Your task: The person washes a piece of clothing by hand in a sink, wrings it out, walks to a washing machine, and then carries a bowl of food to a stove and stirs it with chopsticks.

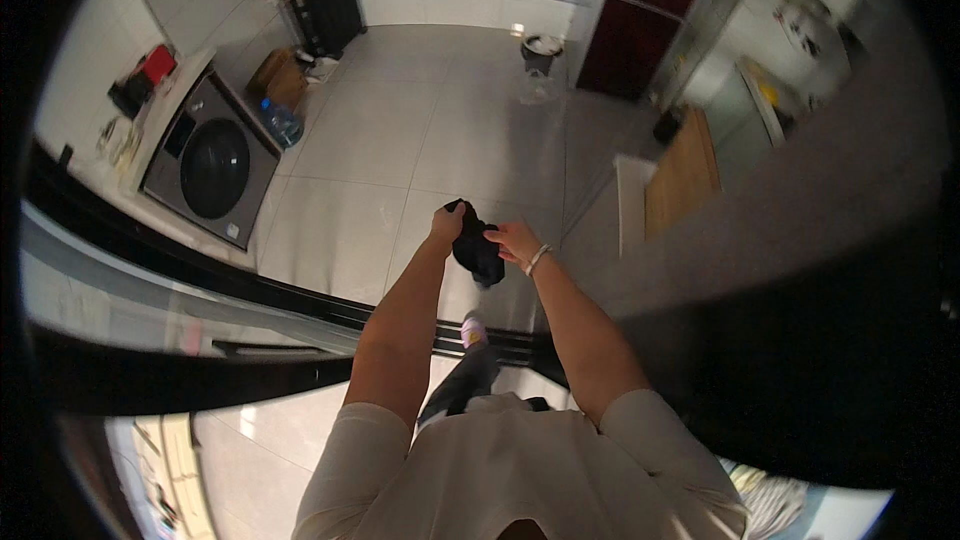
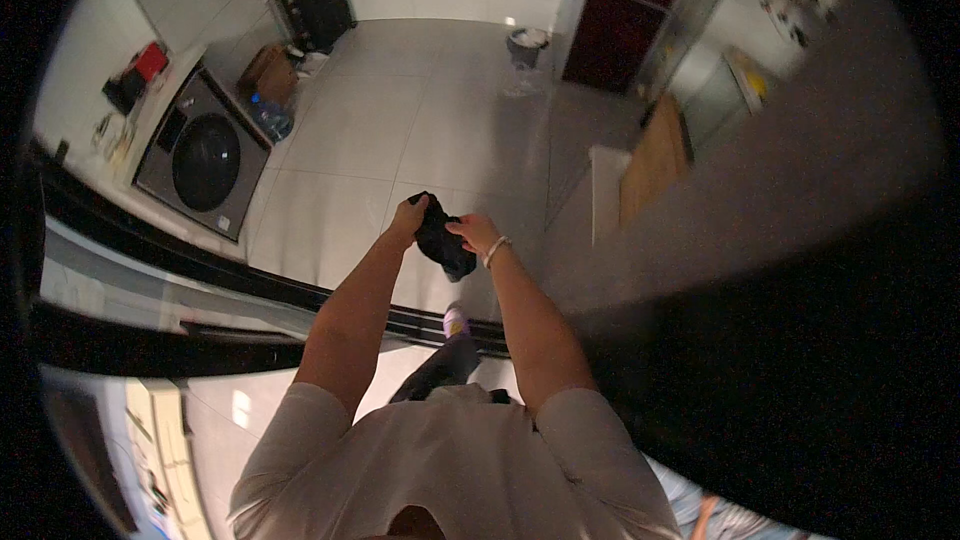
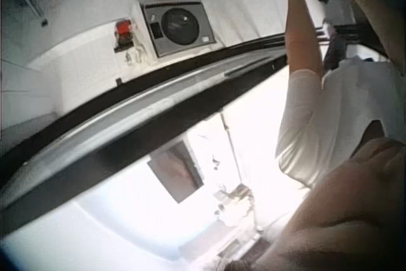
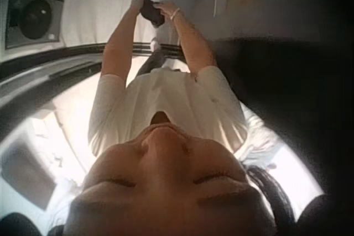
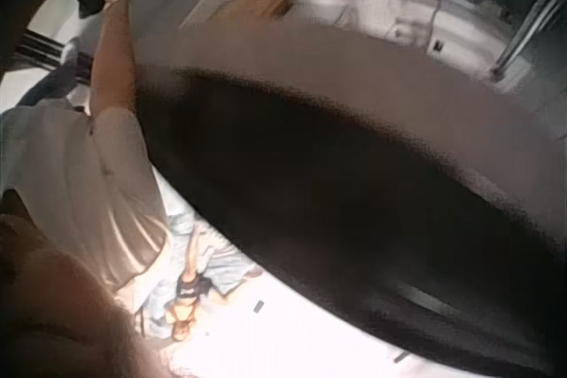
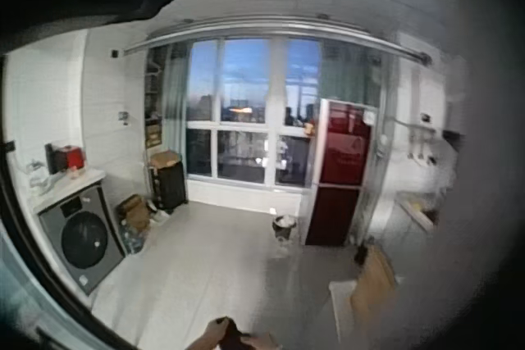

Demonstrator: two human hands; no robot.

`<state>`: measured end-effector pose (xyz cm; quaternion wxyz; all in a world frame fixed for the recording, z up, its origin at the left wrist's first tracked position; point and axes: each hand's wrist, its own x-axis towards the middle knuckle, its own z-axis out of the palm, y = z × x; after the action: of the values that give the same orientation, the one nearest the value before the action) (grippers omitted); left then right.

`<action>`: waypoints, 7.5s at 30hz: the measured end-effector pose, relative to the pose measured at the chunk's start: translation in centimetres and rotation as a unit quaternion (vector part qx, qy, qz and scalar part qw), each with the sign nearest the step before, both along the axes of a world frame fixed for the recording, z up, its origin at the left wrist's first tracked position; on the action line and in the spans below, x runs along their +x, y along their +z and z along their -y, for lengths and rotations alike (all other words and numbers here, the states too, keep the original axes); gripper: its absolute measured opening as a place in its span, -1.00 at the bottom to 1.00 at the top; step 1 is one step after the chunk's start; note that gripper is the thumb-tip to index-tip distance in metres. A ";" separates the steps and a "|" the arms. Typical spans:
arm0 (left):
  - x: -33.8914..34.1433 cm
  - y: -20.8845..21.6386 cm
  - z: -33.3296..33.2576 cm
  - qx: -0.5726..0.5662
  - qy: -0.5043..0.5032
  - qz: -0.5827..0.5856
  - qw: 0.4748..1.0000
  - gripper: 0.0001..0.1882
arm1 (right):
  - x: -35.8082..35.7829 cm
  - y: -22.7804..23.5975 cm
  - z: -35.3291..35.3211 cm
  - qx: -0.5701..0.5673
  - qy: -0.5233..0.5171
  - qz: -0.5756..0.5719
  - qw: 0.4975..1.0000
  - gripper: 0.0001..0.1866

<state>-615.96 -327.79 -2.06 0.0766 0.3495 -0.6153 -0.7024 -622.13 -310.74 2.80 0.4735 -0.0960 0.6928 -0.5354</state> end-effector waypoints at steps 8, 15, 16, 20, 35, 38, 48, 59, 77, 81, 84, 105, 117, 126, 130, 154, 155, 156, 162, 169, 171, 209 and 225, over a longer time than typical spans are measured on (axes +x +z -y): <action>-10.2 -3.9 11.6 -0.057 0.028 0.109 0.992 -0.62 | -16.1 -2.0 7.0 0.060 -0.116 0.008 0.991 -0.71; -11.8 3.0 22.4 0.165 0.070 0.028 0.983 -0.75 | -31.1 -3.0 13.5 0.062 -0.194 -0.010 0.979 -0.56; -10.3 3.6 25.2 0.161 0.076 0.033 0.984 -0.70 | -32.2 -2.2 16.2 0.035 -0.053 -0.165 0.984 -0.50; -8.4 8.4 30.8 0.228 0.115 -0.048 0.966 -0.62 | -33.2 0.2 24.2 0.074 0.418 -0.380 0.822 -0.44; -4.4 -8.6 49.1 -0.151 0.286 0.001 0.946 -0.38 | -16.4 -2.1 69.8 -0.130 0.459 0.290 0.829 -0.68; -4.1 -3.9 54.0 0.099 0.369 -0.032 0.924 -0.60 | -14.5 -0.4 77.7 -0.109 0.498 0.358 0.782 -0.85; 1.9 -0.9 82.2 0.185 0.599 -0.282 0.726 -0.76 | -11.5 -11.5 108.8 -0.111 0.646 0.070 0.752 -0.28; 1.4 -15.4 112.4 -0.023 0.670 -0.023 0.741 -0.46 | -5.6 -21.2 144.5 -0.147 0.637 -0.385 0.652 -0.46; 1.9 -23.7 119.0 0.001 0.787 0.025 0.616 -0.45 | 0.3 -31.6 146.4 -0.149 0.641 -0.437 0.613 -0.39; 1.7 -22.2 114.5 0.013 0.835 0.011 0.550 -0.35 | -3.3 -31.3 136.6 -0.156 0.751 -0.287 0.573 -0.52; 3.3 -22.8 107.8 -0.006 0.844 0.124 0.522 -0.34 | -3.9 -31.5 133.5 -0.105 0.734 -0.187 0.645 -0.60; 10.3 -21.7 99.5 -0.046 0.828 0.284 0.481 -0.58 | 13.3 -30.3 143.6 0.077 0.574 0.207 0.789 -0.43; 3.1 -26.1 113.9 0.124 0.781 0.002 0.612 -0.19 | 0.4 -10.0 140.8 0.054 0.686 0.198 0.698 -0.68; 5.0 -21.6 128.5 0.205 0.777 -0.188 0.565 -0.15 | -1.0 -5.5 150.6 -0.034 0.750 0.217 0.624 -0.67; 5.5 -22.9 130.0 0.263 0.755 -0.265 0.539 -0.17 | -1.3 -4.6 153.4 -0.082 0.783 0.231 0.572 -0.65; 6.1 -31.5 126.8 0.315 0.769 -0.283 0.480 -0.45 | 9.8 6.1 156.4 -0.070 0.798 0.229 0.552 -0.52; 5.9 -30.8 127.2 0.304 0.762 -0.265 0.507 -0.47 | 9.8 5.7 156.4 -0.071 0.795 0.230 0.556 -0.52; 5.6 -31.6 127.3 0.281 0.746 -0.254 0.548 -0.49 | 9.8 5.9 156.3 -0.071 0.795 0.232 0.556 -0.52; 7.3 -28.1 131.5 0.267 0.714 -0.302 0.573 -0.48 | 8.3 6.0 156.7 -0.071 0.792 0.210 0.569 -0.51; 9.6 -22.0 128.1 0.263 0.743 -0.191 0.585 -0.49 | 11.1 8.4 158.7 -0.196 0.771 0.141 0.589 -0.55; 11.6 -13.5 126.5 0.251 0.669 -0.149 0.684 -0.54 | 14.9 9.6 160.6 -0.329 0.702 0.062 0.629 -0.53; 27.2 39.4 146.6 -0.750 0.309 0.079 0.580 -0.64 | 7.4 32.4 169.2 -0.407 0.298 -0.314 0.804 -0.78; 20.1 27.0 145.9 -0.587 0.304 0.069 0.748 -0.48 | -2.3 27.3 169.7 -0.324 0.419 -0.491 0.692 -0.83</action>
<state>-595.90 -473.70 24.97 0.4332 0.4515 -0.7712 -0.1171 -624.40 -480.39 30.15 0.1803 -0.7726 0.4985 -0.3494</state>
